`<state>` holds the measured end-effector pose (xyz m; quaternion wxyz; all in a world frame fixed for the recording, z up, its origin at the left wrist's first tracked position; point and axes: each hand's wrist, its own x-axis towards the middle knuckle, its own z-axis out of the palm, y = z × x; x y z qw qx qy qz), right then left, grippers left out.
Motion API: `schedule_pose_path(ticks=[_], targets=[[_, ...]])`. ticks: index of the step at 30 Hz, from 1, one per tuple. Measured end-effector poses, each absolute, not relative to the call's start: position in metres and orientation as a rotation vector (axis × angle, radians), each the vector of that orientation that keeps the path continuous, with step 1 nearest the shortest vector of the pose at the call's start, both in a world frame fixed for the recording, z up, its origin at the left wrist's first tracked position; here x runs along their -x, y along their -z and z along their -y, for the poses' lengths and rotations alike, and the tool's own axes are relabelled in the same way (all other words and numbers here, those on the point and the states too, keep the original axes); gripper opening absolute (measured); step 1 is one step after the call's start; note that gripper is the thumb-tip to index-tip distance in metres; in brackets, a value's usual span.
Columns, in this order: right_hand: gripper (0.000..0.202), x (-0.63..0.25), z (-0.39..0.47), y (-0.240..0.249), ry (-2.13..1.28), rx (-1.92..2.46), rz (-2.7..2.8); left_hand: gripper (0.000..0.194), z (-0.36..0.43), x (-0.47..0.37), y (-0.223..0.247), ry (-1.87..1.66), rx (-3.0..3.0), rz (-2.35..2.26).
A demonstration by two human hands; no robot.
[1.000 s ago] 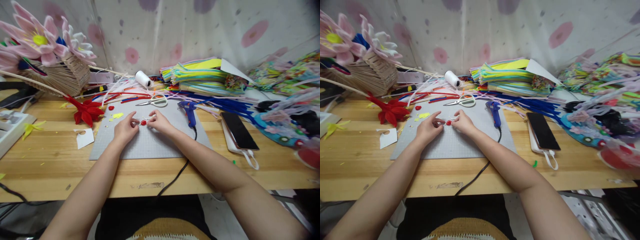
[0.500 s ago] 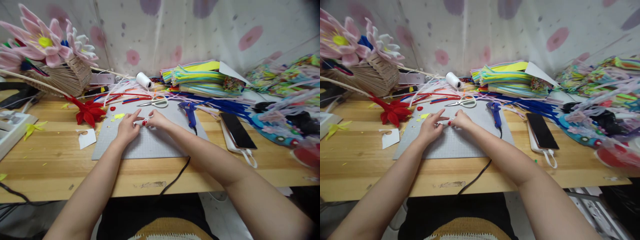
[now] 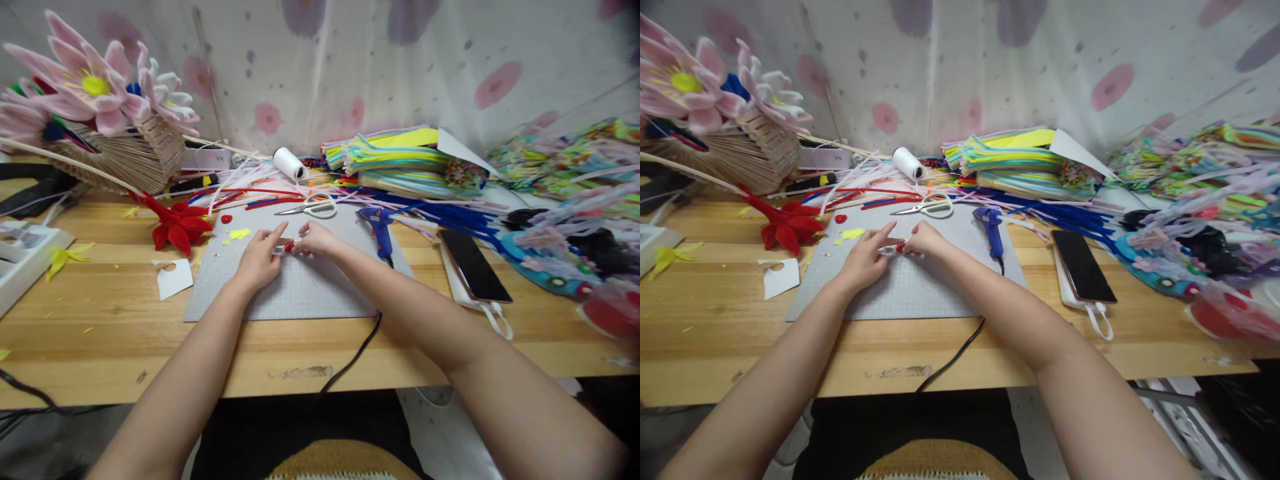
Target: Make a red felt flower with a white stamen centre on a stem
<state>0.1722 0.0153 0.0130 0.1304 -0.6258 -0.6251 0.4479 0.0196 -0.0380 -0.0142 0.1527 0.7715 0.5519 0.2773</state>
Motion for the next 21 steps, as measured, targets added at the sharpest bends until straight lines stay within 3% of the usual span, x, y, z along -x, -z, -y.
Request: schedule_pose_path(ticks=[16, 21], targets=[[0.047, -0.176, -0.020, -0.007, -1.334, 1.801, 1.856, 0.076, 0.033, -0.017, 0.024, -0.686, -2.241, -1.628], [0.034, -0.186, -0.014, 0.012, -1.238, 1.591, 1.707, 0.075, 0.034, -0.017, 0.025, -0.694, -2.245, -1.622]])
